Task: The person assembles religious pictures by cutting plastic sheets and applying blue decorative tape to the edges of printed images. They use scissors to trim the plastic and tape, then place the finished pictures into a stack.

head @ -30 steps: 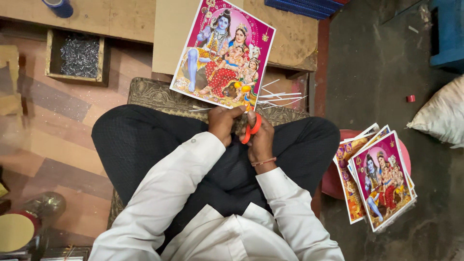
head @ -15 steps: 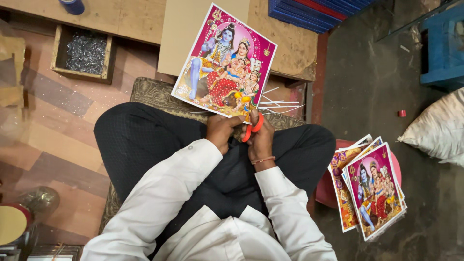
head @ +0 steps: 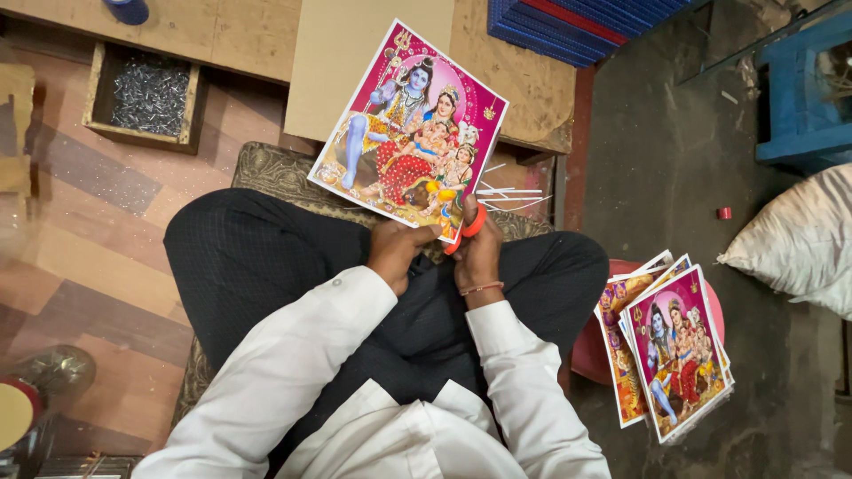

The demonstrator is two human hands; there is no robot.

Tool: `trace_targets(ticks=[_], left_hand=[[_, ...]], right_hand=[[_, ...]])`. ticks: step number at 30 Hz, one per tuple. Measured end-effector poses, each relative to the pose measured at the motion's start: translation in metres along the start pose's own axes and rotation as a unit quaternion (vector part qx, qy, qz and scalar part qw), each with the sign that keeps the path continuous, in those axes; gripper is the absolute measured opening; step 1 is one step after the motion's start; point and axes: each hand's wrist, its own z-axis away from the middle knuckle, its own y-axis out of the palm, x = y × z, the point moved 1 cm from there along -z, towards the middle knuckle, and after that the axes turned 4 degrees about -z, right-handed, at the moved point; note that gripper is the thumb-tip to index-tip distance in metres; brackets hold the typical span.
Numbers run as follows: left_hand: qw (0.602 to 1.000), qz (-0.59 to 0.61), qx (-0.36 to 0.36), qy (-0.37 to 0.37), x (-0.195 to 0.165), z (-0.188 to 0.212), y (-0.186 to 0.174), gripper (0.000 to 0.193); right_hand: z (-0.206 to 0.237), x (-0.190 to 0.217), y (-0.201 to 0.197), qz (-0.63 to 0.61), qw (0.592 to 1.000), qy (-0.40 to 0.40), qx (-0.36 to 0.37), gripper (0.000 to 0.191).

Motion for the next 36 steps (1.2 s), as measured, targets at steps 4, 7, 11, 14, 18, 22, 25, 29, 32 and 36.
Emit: trace_targets(ticks=[4, 7, 11, 14, 18, 22, 25, 29, 32, 36], left_hand=[[1.0, 0.001, 0.002, -0.012, 0.001, 0.003, -0.003, 0.027], [1.0, -0.016, -0.009, -0.019, 0.0, 0.004, -0.003, 0.026], [0.997, -0.062, -0.035, -0.04, -0.001, 0.004, -0.003, 0.025], [0.995, -0.076, -0.043, -0.043, -0.001, 0.004, -0.005, 0.026], [0.994, -0.095, -0.036, -0.035, 0.0, 0.008, -0.009, 0.027], [0.994, -0.088, -0.042, -0.044, 0.003, 0.007, -0.013, 0.026], [0.994, -0.092, -0.044, -0.048, 0.005, 0.005, -0.014, 0.024], [0.995, -0.088, -0.05, -0.021, 0.005, 0.003, -0.014, 0.023], [0.992, -0.11, -0.053, -0.02, 0.001, 0.007, -0.016, 0.021], [0.993, -0.094, -0.04, -0.053, -0.006, 0.016, -0.019, 0.021]], right_hand=[[-0.002, -0.002, 0.001, 0.002, 1.0, -0.008, 0.003, 0.035], [-0.002, -0.003, 0.001, 0.02, 1.0, 0.004, -0.018, 0.034], [0.0, -0.003, 0.002, 0.02, 1.0, 0.003, -0.011, 0.034], [-0.005, -0.003, 0.002, 0.007, 1.0, 0.007, -0.005, 0.034], [-0.018, -0.001, 0.004, -0.009, 1.0, -0.01, -0.014, 0.032], [-0.024, -0.003, 0.004, -0.012, 1.0, -0.006, -0.016, 0.033], [-0.025, -0.005, 0.003, 0.025, 0.999, -0.022, -0.039, 0.034], [-0.027, -0.006, -0.001, 0.021, 0.999, -0.029, -0.023, 0.032], [-0.035, -0.004, 0.001, -0.004, 0.999, -0.032, -0.008, 0.03], [-0.051, 0.006, 0.006, -0.011, 0.999, -0.014, -0.037, 0.028]])
